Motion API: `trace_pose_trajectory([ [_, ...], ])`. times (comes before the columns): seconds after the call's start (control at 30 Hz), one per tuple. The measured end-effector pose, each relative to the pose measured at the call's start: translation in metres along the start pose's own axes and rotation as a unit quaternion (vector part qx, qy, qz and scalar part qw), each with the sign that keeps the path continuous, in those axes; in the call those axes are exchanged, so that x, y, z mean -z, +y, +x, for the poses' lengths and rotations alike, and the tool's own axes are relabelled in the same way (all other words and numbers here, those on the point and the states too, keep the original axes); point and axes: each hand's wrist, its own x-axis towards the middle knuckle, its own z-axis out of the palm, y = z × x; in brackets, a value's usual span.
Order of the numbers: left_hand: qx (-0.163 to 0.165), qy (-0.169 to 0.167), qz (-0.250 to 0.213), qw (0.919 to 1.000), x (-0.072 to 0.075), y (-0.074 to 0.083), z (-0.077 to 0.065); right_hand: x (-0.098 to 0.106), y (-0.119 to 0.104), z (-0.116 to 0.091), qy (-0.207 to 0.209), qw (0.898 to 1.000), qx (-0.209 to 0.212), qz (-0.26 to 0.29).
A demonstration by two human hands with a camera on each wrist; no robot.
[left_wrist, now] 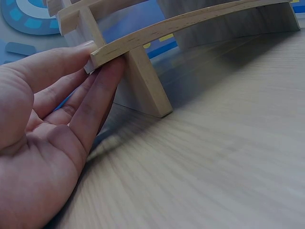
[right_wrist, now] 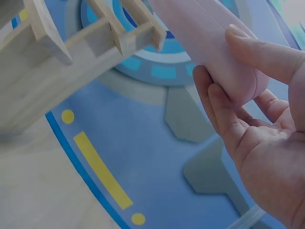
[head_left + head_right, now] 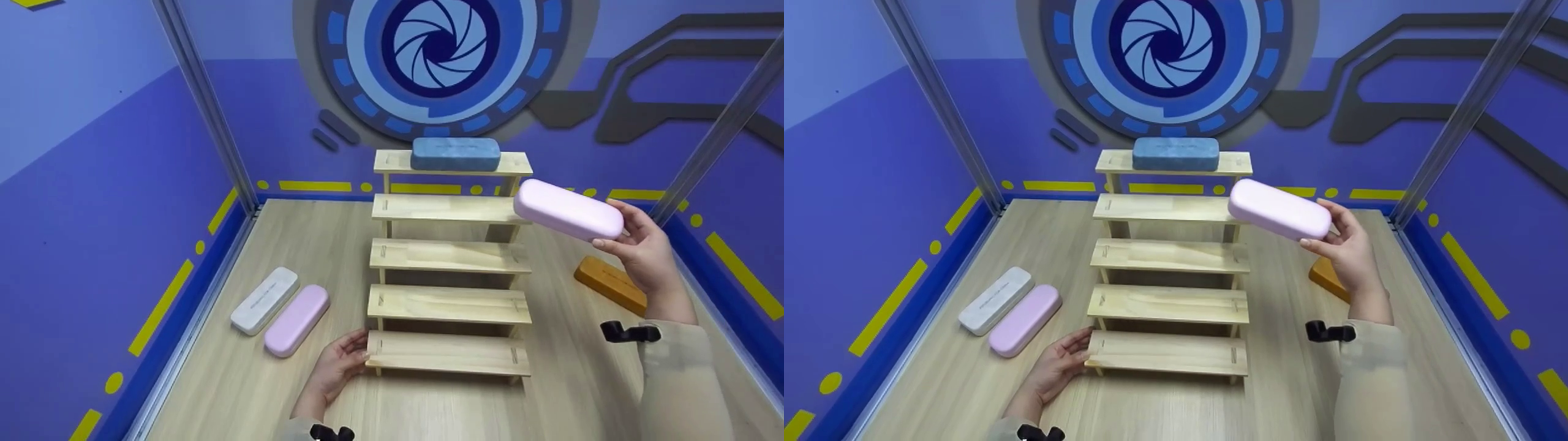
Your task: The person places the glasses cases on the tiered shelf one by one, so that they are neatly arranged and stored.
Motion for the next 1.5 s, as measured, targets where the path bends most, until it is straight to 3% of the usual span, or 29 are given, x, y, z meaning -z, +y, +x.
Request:
trace_pose_trajectory([
  [0.97, 0.000, 0.002, 0.003, 1.0000, 0.003, -0.002, 0.001, -0.097, 0.020, 0.070, -0.099, 0.992, -0.056, -0.057],
  [1.5, 0.009, 0.006, 0.002, 0.9999, 0.002, -0.001, 0.002, -0.125, 0.033, 0.095, -0.115, 0.982, -0.118, -0.093],
])
